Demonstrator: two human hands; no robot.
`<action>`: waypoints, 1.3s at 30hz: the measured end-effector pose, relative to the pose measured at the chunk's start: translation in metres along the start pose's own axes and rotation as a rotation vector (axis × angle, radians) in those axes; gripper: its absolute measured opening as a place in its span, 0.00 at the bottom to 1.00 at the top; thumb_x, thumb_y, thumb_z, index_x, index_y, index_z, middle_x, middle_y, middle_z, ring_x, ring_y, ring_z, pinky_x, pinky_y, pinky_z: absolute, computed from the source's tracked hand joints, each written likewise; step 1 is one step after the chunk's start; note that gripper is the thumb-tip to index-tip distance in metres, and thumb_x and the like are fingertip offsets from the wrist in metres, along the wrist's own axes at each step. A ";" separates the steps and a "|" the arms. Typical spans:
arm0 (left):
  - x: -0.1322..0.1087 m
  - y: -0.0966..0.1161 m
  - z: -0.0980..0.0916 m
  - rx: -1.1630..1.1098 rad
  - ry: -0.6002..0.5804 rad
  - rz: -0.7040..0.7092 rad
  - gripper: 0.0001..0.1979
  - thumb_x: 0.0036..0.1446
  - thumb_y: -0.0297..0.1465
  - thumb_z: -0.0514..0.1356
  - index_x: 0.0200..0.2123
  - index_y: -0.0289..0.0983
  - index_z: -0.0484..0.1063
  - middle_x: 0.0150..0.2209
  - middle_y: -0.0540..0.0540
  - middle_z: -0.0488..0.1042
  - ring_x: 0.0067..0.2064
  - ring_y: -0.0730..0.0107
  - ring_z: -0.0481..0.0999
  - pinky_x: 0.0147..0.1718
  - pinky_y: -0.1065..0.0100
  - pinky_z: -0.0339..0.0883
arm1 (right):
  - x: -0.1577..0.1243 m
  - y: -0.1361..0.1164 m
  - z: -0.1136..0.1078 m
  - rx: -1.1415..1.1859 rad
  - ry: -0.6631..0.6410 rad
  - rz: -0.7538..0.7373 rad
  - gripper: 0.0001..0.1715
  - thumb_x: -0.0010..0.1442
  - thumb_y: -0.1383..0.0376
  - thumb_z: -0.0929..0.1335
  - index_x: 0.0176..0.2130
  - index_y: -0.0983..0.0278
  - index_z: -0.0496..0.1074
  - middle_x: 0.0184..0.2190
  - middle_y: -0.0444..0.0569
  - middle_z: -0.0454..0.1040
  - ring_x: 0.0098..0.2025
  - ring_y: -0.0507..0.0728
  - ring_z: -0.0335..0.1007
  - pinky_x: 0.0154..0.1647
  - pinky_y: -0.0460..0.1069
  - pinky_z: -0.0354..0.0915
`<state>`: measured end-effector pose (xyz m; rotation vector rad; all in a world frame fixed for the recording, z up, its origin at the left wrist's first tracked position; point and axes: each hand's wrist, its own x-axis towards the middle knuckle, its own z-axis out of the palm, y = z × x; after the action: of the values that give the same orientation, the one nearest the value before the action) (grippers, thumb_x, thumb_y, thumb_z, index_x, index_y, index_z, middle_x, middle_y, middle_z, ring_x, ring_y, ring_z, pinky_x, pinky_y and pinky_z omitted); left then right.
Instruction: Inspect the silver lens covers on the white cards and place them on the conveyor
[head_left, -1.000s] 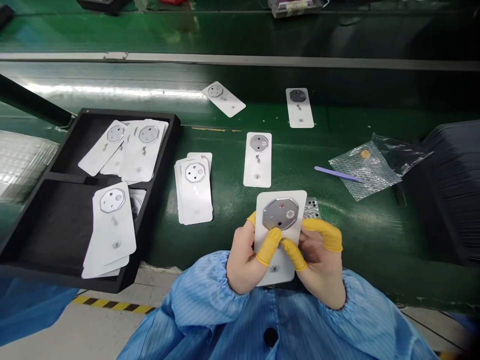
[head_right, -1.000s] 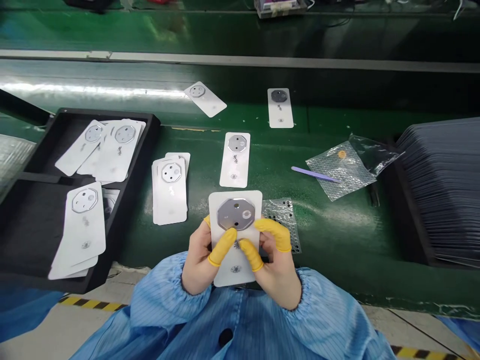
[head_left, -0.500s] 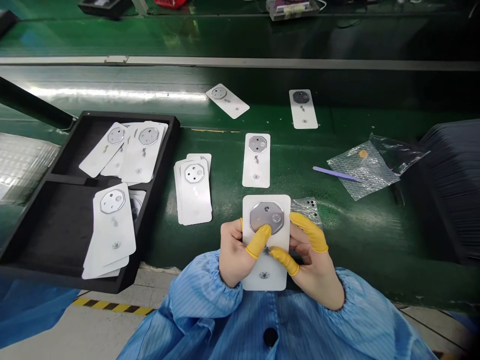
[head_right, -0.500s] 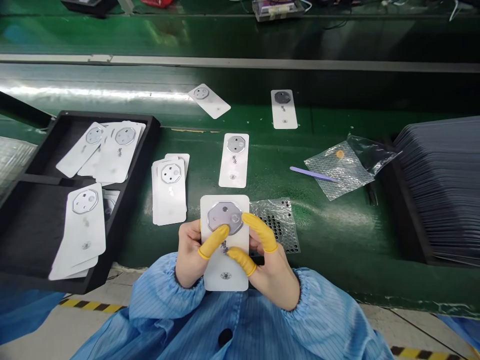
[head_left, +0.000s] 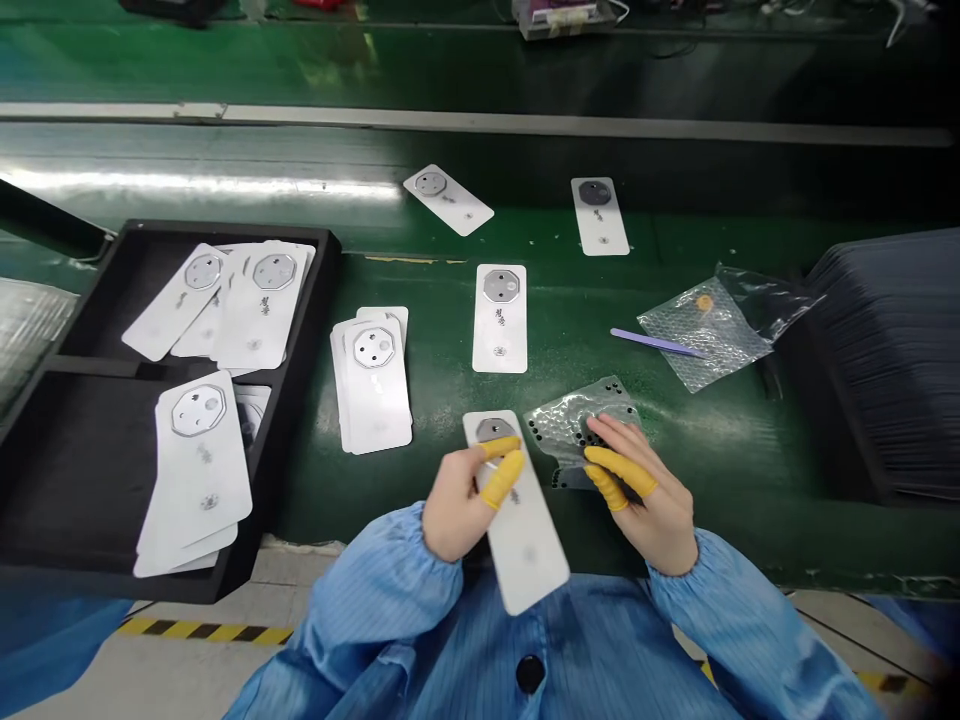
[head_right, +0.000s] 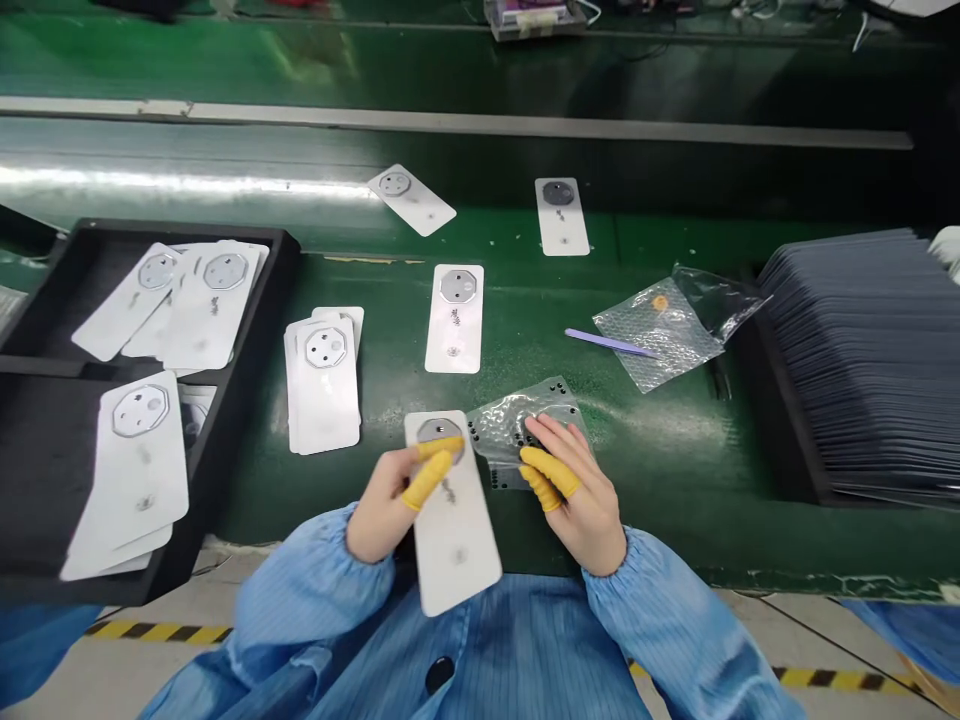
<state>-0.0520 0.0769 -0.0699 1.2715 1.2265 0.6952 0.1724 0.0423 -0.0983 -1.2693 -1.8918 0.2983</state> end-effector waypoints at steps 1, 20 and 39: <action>0.003 0.002 0.009 -0.049 -0.023 0.003 0.18 0.58 0.38 0.59 0.42 0.30 0.78 0.43 0.37 0.80 0.44 0.53 0.79 0.46 0.58 0.73 | 0.002 -0.002 -0.004 0.000 -0.030 -0.031 0.22 0.56 0.76 0.69 0.50 0.64 0.70 0.53 0.56 0.72 0.59 0.63 0.66 0.60 0.66 0.62; 0.014 -0.012 0.024 0.433 -0.011 0.335 0.11 0.56 0.28 0.56 0.35 0.35 0.79 0.29 0.41 0.80 0.27 0.62 0.79 0.28 0.67 0.73 | 0.036 -0.001 0.027 0.206 -0.119 0.080 0.08 0.61 0.71 0.64 0.41 0.64 0.70 0.38 0.51 0.74 0.40 0.53 0.73 0.40 0.50 0.72; -0.020 0.037 0.010 0.106 0.038 0.137 0.13 0.55 0.28 0.61 0.44 0.38 0.67 0.26 0.50 0.77 0.24 0.66 0.76 0.23 0.69 0.69 | 0.049 -0.057 0.012 0.052 0.056 -0.062 0.21 0.58 0.72 0.68 0.50 0.55 0.70 0.41 0.45 0.76 0.43 0.58 0.73 0.55 0.61 0.67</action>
<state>-0.0398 0.0640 -0.0309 1.4457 1.2289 0.7649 0.1184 0.0604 -0.0481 -1.1702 -1.8602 0.2748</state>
